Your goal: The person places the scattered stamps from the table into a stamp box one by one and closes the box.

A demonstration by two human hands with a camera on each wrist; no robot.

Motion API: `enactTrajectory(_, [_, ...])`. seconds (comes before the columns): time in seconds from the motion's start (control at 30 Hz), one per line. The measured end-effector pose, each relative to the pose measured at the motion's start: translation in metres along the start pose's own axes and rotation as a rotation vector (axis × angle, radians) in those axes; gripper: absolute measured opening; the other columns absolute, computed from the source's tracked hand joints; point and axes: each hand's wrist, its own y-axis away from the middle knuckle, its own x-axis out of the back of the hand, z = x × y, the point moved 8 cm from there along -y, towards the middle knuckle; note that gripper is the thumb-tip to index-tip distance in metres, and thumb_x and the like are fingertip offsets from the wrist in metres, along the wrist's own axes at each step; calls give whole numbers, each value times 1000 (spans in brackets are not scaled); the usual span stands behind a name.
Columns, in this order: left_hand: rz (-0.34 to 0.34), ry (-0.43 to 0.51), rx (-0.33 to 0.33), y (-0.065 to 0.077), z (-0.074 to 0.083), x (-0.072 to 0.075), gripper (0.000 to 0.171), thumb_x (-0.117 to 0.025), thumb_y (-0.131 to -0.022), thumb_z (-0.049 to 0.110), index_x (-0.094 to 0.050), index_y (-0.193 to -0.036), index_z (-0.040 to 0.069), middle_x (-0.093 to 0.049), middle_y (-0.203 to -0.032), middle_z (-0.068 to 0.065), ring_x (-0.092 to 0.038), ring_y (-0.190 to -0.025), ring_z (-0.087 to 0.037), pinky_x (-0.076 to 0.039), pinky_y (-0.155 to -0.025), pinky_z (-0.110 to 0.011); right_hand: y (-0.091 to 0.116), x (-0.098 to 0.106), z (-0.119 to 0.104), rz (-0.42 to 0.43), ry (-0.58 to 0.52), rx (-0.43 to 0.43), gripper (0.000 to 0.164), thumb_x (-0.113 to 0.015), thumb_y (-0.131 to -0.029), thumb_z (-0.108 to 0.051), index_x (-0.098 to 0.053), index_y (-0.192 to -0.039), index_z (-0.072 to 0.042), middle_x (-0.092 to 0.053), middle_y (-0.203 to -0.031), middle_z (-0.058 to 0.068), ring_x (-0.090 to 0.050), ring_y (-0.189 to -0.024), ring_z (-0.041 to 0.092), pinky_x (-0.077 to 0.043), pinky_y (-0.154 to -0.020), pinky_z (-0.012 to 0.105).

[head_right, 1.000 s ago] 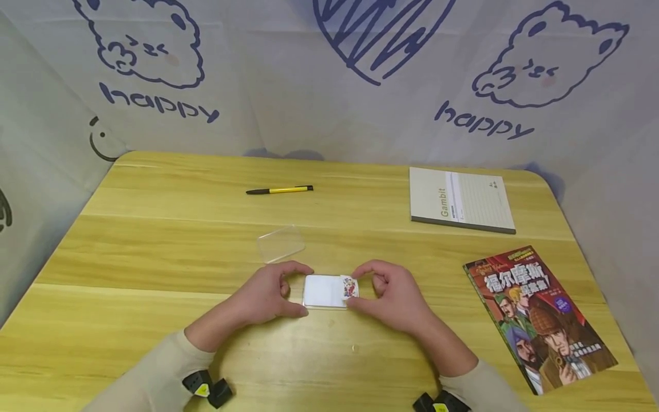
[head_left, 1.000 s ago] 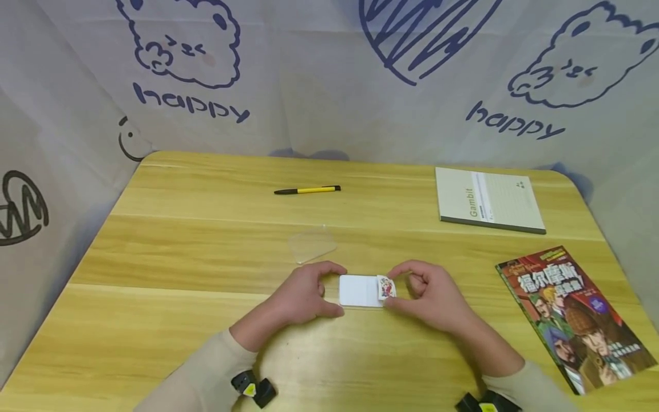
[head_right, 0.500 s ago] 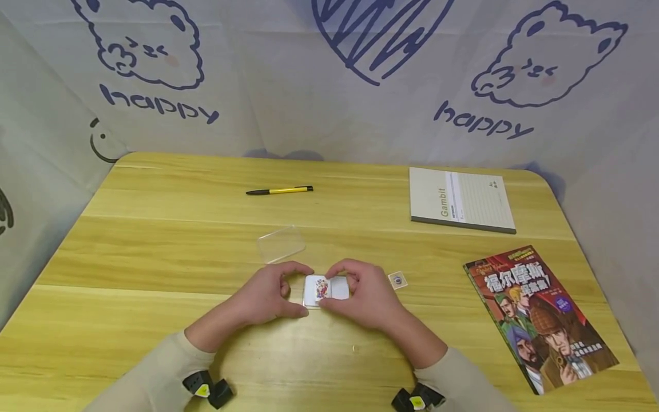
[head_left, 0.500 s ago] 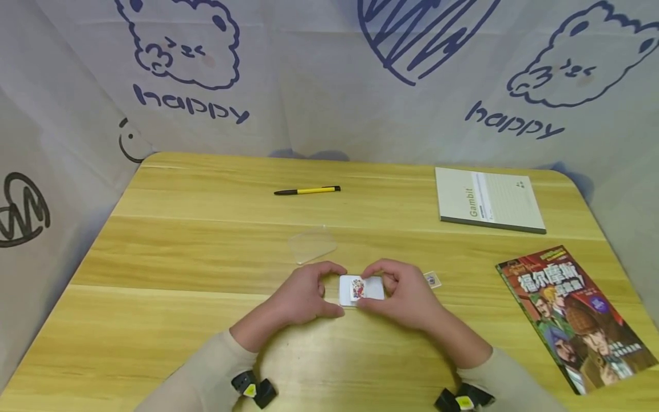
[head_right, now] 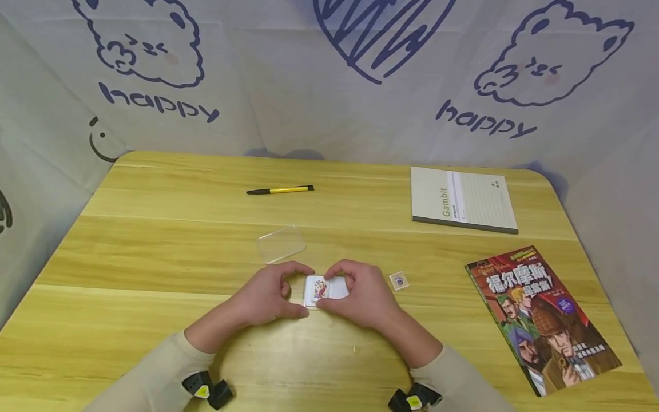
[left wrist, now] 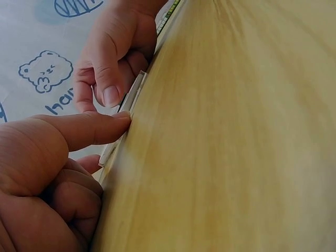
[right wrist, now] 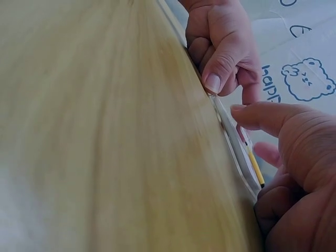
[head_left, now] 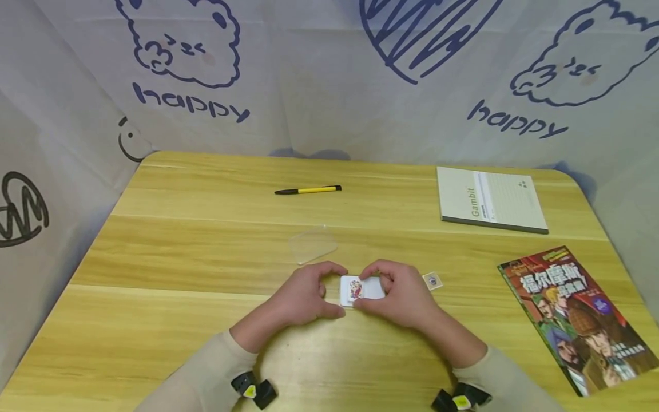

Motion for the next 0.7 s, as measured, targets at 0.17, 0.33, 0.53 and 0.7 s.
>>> enactTrajectory(0.17, [5, -6, -6, 0, 1, 0, 66, -89, -73, 12, -60, -132, 12, -41, -56, 5, -36, -46, -8, -32, -44, -25, 0, -1, 1, -4, 30, -23, 38, -95, -65, -25, -74, -97, -20, -34, -53, -8, -42, -53, 6, -41, -49, 23])
enactTrajectory(0.33, [7, -9, -9, 1, 1, 1, 65, -89, -73, 11, -60, -131, 11, -41, -57, 5, -37, -46, -8, -32, -44, -25, -1, -3, 0, -11, 61, -22, 40, -95, -65, -26, -74, -97, -18, -45, -58, -5, -55, -61, 11, -47, -52, 26])
enactTrajectory(0.53, [7, -2, -5, 1, 1, 1, 65, -89, -73, 11, -60, -131, 12, -41, -57, 5, -37, -46, -8, -33, -44, -25, -3, -2, 1, -1, 81, -34, 41, -96, -63, -28, -74, -97, -19, -56, -67, -5, -56, -65, 12, -48, -55, 27])
enactTrajectory(0.7, [9, -2, -10, 0, 1, 1, 65, -89, -73, 11, -61, -131, 11, -41, -57, 5, -37, -47, -9, -33, -44, -25, -3, -1, 2, 11, 89, -46, 41, -96, -63, -29, -74, -96, -22, -64, -78, -5, -58, -68, 13, -49, -57, 30])
